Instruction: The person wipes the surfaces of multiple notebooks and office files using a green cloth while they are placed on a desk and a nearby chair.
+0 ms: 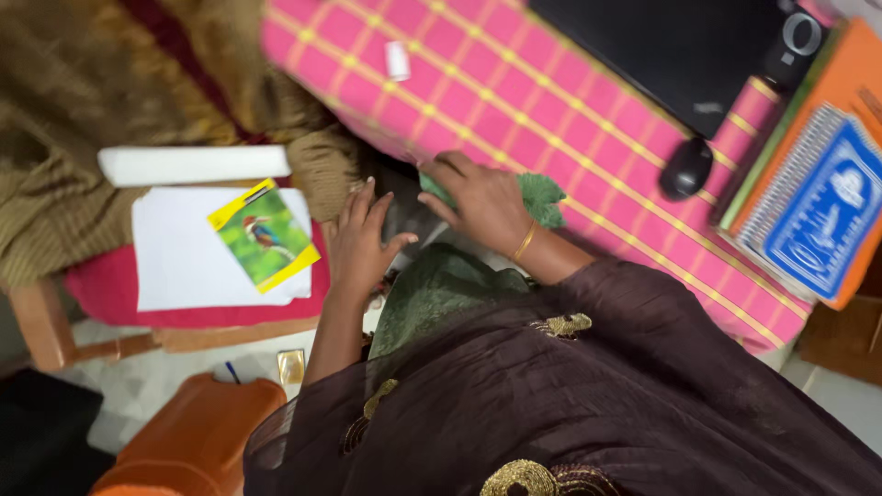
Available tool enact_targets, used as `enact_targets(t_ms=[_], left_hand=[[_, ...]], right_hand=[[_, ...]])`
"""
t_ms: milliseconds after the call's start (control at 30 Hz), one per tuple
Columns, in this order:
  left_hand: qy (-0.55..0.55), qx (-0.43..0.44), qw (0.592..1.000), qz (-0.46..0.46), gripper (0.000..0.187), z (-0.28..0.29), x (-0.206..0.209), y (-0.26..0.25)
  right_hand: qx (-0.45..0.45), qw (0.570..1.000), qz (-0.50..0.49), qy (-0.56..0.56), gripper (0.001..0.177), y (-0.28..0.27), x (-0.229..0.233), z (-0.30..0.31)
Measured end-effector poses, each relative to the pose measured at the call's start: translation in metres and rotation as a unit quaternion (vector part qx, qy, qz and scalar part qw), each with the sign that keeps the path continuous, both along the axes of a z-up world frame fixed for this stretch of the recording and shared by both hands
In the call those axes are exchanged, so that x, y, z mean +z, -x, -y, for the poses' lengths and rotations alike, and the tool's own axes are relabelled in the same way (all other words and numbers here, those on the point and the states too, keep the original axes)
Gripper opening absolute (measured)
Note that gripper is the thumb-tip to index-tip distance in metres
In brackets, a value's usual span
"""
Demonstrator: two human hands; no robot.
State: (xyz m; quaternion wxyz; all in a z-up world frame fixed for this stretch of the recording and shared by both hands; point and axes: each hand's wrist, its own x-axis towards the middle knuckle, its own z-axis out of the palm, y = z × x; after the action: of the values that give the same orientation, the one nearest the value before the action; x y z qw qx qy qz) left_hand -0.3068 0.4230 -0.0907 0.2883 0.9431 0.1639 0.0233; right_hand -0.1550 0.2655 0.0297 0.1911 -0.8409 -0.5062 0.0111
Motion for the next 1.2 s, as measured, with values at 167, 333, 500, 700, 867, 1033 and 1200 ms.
enact_targets(t_ms=[167, 333, 500, 700, 867, 1033, 1200], left_hand=[[0.020, 0.095, 0.995, -0.022, 0.075, -0.055, -0.051, 0.053], [0.090, 0.265, 0.960, -0.028, 0.063, -0.100, -0.134, 0.102], [0.136, 0.398, 0.904, -0.075, 0.074, -0.141, -0.228, 0.151], [0.139, 0.434, 0.886, -0.089, 0.077, -0.181, -0.249, 0.175], [0.157, 0.454, 0.873, -0.089, 0.095, -0.190, -0.247, 0.170], [0.164, 0.465, 0.864, -0.099, 0.092, -0.186, -0.252, 0.166], [0.211, 0.521, 0.814, -0.144, 0.074, -0.190, -0.262, 0.160]], right_hand=[[0.062, 0.997, -0.018, -0.038, 0.040, 0.025, -0.037, -0.074], [0.124, 0.990, -0.069, -0.028, 0.047, 0.069, -0.119, -0.137], [0.200, 0.965, -0.134, 0.100, 0.049, 0.118, -0.190, -0.158], [0.220, 0.941, -0.160, 0.200, 0.061, 0.131, -0.225, -0.151], [0.223, 0.939, -0.144, 0.217, 0.055, 0.125, -0.242, -0.144], [0.219, 0.936, -0.133, 0.242, 0.048, 0.125, -0.251, -0.145], [0.221, 0.943, -0.120, 0.218, 0.043, 0.126, -0.257, -0.145]])
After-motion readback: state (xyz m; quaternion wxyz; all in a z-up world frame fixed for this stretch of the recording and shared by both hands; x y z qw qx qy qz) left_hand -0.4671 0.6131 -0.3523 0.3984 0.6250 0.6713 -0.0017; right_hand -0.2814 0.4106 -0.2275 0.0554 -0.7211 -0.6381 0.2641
